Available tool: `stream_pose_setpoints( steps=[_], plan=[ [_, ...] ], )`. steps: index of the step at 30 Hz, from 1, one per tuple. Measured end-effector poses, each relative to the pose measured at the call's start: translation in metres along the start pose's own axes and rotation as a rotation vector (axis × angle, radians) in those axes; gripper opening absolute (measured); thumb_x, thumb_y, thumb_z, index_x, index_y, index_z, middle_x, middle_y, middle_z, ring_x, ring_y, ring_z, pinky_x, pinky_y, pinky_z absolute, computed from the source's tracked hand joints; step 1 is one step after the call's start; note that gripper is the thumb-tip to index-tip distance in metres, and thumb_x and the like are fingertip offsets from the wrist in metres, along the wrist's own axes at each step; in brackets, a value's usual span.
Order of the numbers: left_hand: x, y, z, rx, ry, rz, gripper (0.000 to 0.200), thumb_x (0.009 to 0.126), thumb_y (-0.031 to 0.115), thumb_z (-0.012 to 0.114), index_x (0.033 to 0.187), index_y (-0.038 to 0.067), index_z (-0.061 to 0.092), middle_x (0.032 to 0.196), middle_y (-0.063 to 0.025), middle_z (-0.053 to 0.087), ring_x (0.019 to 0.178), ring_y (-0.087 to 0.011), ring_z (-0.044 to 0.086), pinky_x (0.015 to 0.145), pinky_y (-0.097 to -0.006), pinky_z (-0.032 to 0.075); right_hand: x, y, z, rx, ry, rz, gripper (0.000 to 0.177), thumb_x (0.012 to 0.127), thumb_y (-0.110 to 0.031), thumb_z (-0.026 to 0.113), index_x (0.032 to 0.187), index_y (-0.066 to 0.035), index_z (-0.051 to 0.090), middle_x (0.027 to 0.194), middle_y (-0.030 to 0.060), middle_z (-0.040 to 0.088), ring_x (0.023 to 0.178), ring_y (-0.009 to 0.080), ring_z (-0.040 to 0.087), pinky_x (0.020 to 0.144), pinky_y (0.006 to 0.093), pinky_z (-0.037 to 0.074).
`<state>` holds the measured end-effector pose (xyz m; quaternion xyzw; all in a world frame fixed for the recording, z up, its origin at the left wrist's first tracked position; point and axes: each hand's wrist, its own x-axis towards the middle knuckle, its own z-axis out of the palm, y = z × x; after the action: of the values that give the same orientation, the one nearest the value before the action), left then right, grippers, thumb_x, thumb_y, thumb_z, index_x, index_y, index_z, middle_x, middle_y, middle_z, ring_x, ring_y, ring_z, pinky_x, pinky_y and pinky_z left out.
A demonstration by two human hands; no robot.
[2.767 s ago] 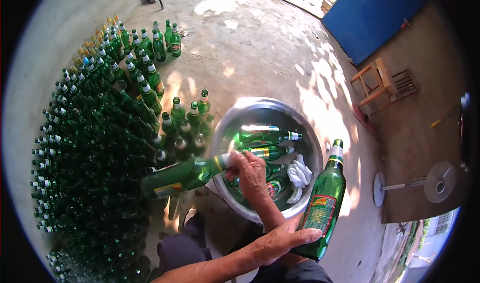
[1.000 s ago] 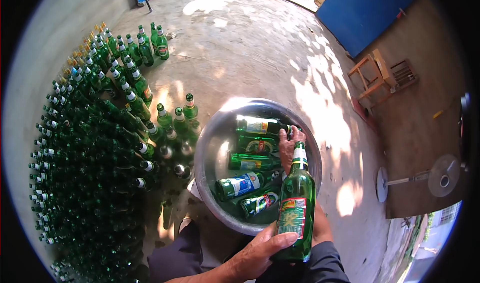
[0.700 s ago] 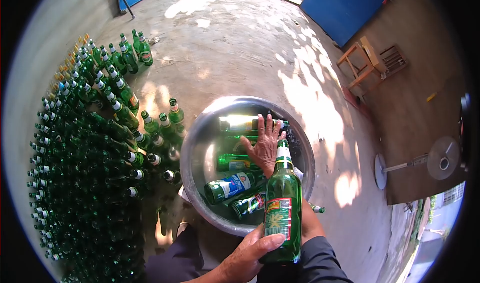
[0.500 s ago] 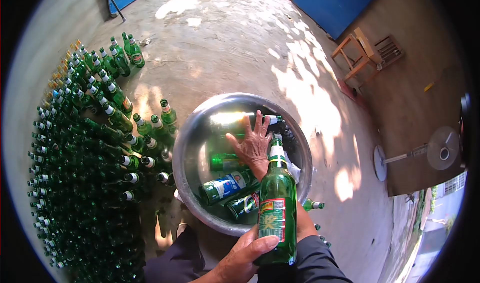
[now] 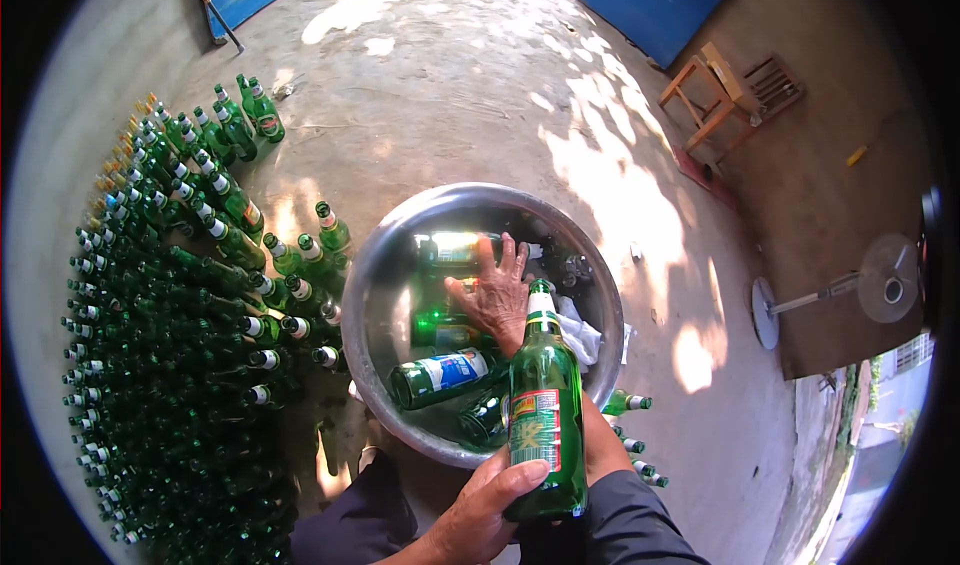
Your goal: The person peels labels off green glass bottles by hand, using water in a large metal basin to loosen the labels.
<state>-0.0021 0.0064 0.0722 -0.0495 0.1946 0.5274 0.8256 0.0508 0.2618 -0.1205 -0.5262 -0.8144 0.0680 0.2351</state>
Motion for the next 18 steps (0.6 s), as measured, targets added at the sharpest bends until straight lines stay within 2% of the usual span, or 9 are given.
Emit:
stream_pose_setpoints(
  steps=[4,10,12,14,16,18],
  plan=[
    [-0.001,0.002,0.002,-0.022,-0.024,-0.025,0.039,0.098,0.024,0.062,0.127,-0.001,0.055,0.101,-0.0071,0.068,0.086,-0.016,0.069,0.077,-0.0311,0.058,0.003,0.005,0.003,0.037,-0.052,0.006,0.095,0.079,-0.061,0.074,0.154,-0.023,0.03,0.157,0.0284,0.025,0.143,0.0607,0.023,0.097,0.0826,0.035],
    [0.001,0.001,0.004,-0.026,-0.031,-0.016,0.042,0.097,0.025,0.063,0.128,-0.001,0.054,0.101,-0.0075,0.068,0.085,-0.0165,0.069,0.079,-0.0317,0.058,0.012,0.004,0.0,0.037,-0.187,0.018,0.103,0.079,-0.066,0.072,0.157,-0.016,0.028,0.162,0.0277,0.019,0.148,0.0581,0.014,0.101,0.0828,0.032],
    [0.004,-0.004,-0.002,-0.014,-0.022,-0.004,0.044,0.097,0.027,0.064,0.129,-0.001,0.053,0.102,-0.0078,0.068,0.087,-0.0168,0.069,0.08,-0.0319,0.058,0.017,-0.003,-0.004,-0.002,-0.313,0.114,0.106,0.079,-0.073,0.068,0.157,-0.012,0.029,0.163,0.0278,0.017,0.148,0.0574,0.013,0.103,0.0814,0.031],
    [0.003,-0.001,-0.001,-0.002,-0.007,0.007,0.047,0.097,0.029,0.065,0.13,-0.001,0.053,0.102,-0.0081,0.068,0.088,-0.0171,0.069,0.081,-0.0321,0.058,0.025,-0.011,-0.01,0.006,-0.382,0.165,0.105,0.081,-0.078,0.063,0.157,-0.012,0.032,0.163,0.0283,0.02,0.149,0.0569,0.013,0.107,0.079,0.03],
    [0.003,0.006,0.001,0.113,-0.018,-0.128,0.05,0.097,0.038,0.064,0.129,0.003,0.049,0.103,-0.0055,0.061,0.089,-0.0132,0.062,0.076,-0.0294,0.054,0.027,-0.012,-0.006,-0.034,-0.392,0.166,0.102,0.082,-0.078,0.061,0.156,-0.011,0.036,0.161,0.0284,0.026,0.149,0.0563,0.013,0.108,0.077,0.03],
    [0.005,0.007,-0.003,0.1,-0.031,-0.129,0.052,0.096,0.038,0.065,0.131,0.003,0.047,0.104,-0.0056,0.061,0.09,-0.0135,0.062,0.076,-0.0298,0.054,0.024,-0.014,-0.001,-0.01,-0.382,0.172,0.1,0.083,-0.078,0.06,0.155,-0.011,0.039,0.16,0.0273,0.03,0.149,0.056,0.014,0.109,0.0763,0.029]
  ],
)
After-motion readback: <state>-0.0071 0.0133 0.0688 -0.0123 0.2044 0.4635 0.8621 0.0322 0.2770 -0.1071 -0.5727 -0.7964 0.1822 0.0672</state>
